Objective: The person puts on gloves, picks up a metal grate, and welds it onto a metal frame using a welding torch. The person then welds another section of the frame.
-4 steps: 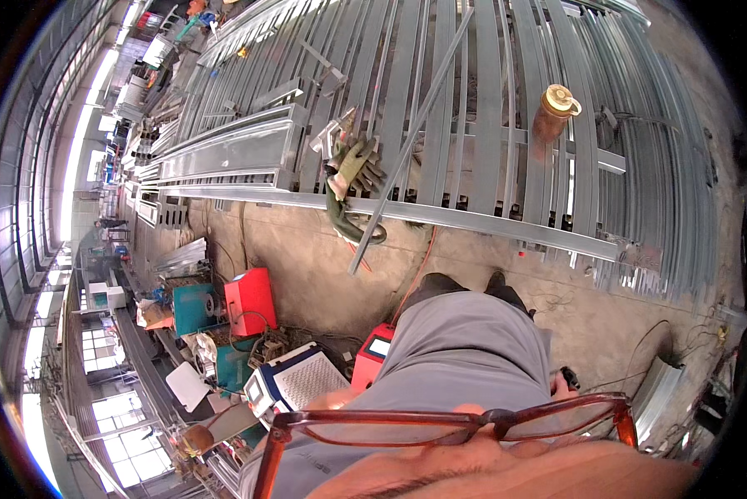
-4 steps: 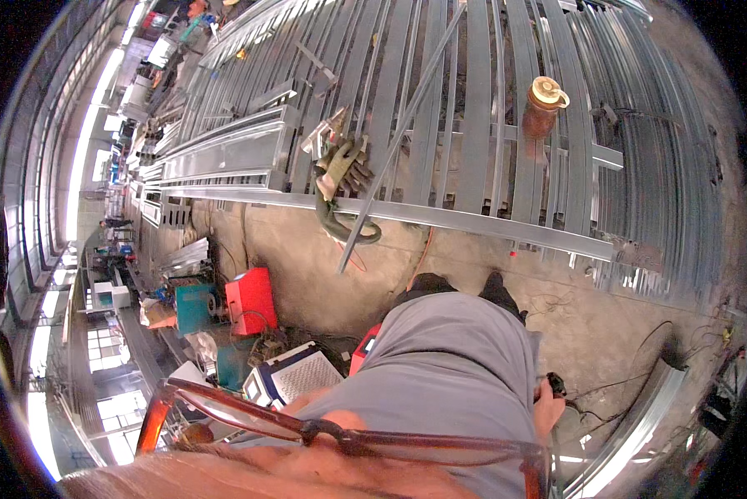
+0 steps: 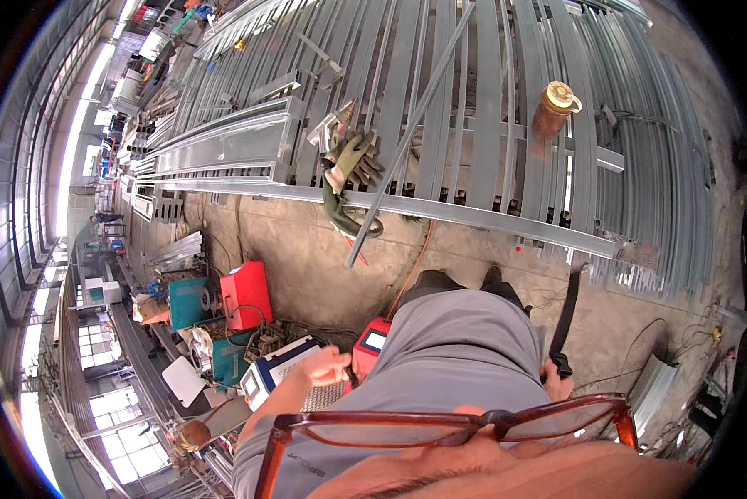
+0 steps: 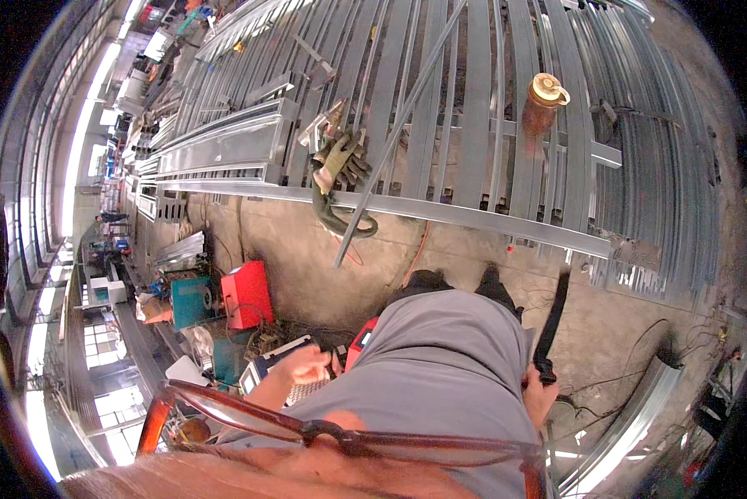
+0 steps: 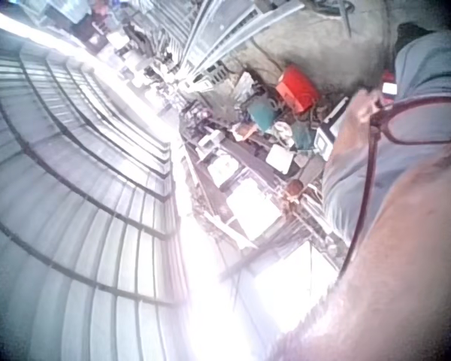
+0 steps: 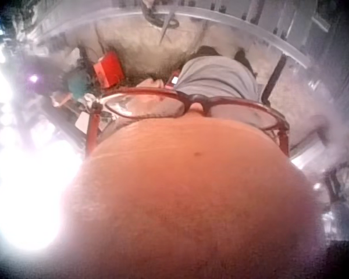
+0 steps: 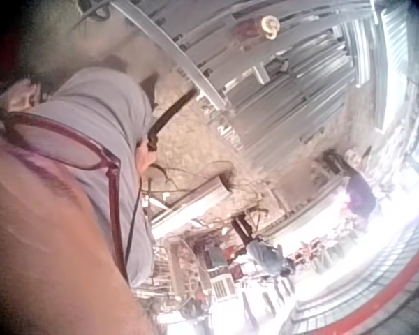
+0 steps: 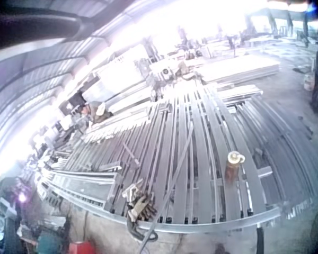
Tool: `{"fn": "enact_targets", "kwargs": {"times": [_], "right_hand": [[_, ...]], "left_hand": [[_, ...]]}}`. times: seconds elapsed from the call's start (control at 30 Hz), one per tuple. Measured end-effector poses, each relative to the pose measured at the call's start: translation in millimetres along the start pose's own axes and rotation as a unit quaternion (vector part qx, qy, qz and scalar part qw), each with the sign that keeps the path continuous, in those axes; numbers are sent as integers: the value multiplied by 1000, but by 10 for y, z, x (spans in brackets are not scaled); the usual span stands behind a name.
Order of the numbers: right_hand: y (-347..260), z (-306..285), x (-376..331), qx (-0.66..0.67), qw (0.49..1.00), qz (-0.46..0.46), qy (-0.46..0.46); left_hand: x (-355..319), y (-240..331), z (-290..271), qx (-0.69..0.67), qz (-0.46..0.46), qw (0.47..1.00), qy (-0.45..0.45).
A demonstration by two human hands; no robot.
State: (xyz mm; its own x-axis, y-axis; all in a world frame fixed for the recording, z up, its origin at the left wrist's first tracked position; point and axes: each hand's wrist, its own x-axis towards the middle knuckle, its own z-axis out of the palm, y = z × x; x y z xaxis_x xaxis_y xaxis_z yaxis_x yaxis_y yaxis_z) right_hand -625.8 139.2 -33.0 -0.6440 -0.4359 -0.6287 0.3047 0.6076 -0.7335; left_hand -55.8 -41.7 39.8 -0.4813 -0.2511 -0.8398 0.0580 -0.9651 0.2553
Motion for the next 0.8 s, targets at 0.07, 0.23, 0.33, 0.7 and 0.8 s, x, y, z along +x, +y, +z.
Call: {"fn": "enact_targets", "kwargs": {"times": [0.07, 0.23, 0.33, 0.7, 0.8], "right_hand": [[-355, 144, -148, -29, 999, -13, -13], [-950, 470, -365, -7, 997, -67, -38], [-1133, 534, -338, -32, 994, 49, -97], [-1314, 846, -282, -10, 987, -2, -159], [-1309, 841, -294, 40, 988, 13, -146]], "left_hand": [[69, 626, 676, 69, 93, 991, -72], [420, 934, 1239, 151, 64, 986, 10], [667, 1027, 1505, 138, 63, 988, 11], [1139, 1172, 2160, 260, 97, 959, 49], [1137, 1230, 2313, 240, 120, 962, 48]]}}
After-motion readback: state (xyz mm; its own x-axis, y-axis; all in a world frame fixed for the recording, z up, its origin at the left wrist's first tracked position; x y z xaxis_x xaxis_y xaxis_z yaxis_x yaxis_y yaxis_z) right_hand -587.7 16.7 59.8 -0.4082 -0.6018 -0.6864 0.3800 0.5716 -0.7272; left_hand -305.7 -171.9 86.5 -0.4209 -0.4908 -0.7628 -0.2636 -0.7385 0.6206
